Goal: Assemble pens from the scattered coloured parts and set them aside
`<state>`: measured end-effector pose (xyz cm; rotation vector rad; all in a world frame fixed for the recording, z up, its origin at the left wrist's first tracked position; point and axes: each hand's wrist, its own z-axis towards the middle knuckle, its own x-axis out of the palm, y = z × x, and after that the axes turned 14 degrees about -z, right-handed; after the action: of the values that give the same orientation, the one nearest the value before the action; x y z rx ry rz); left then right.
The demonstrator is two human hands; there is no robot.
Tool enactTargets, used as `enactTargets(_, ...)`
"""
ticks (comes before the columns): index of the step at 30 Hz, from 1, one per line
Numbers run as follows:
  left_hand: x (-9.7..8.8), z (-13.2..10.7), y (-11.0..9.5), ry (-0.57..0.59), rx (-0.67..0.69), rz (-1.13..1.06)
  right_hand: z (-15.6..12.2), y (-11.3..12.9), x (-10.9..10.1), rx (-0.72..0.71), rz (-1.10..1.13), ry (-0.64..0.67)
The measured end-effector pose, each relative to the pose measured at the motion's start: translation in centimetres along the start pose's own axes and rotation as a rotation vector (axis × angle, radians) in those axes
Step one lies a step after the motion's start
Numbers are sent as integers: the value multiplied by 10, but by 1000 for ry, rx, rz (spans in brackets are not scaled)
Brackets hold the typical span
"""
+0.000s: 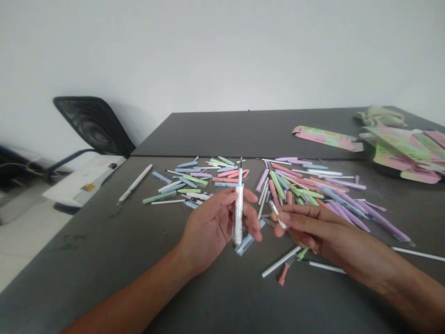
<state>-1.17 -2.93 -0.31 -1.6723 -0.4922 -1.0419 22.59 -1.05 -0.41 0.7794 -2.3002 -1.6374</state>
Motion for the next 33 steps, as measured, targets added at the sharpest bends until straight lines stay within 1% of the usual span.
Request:
enactTargets(3, 1, 1, -3, -10, 27, 15, 1, -1, -2, -5, -59, 6)
enactTargets(5, 1, 3, -6, -35, 87, 43, 1, -2, -4, -10, -129, -5)
enactTargets(8, 3, 5, -13, -94, 203, 95, 2, -2, -8, -8, -286, -54)
enactTargets(10, 3, 8, -19, -120, 271, 106, 3, -3, -10, -31, -397, -84)
enactTargets(13, 1, 11, -29, -157, 371, 81, 3, -4, -12, -75, -504, -128)
enactTargets(17, -4, 15, -41, -219, 485, 38, 9, 3, -12, -57, -654, -233)
enactTargets(18, -6, 16, -44, -228, 509, 32, 13, 7, -11, -83, -736, -253)
enactTargets(19, -8, 17, -47, -234, 532, 26, 17, 11, -10, -140, -850, -271)
enactTargets(22, -14, 20, -55, -252, 592, 13, 38, 25, -5, -399, -1217, -316)
enactTargets(24, -16, 22, -59, -262, 623, 5, 55, 32, -1, -502, -1341, -321)
enactTargets(28, -18, 22, -64, -273, 658, -12, 80, 38, 4, -568, -1428, -302)
enactTargets(33, -13, 19, -66, -271, 661, -25, 91, 34, 4, -588, -1489, -294)
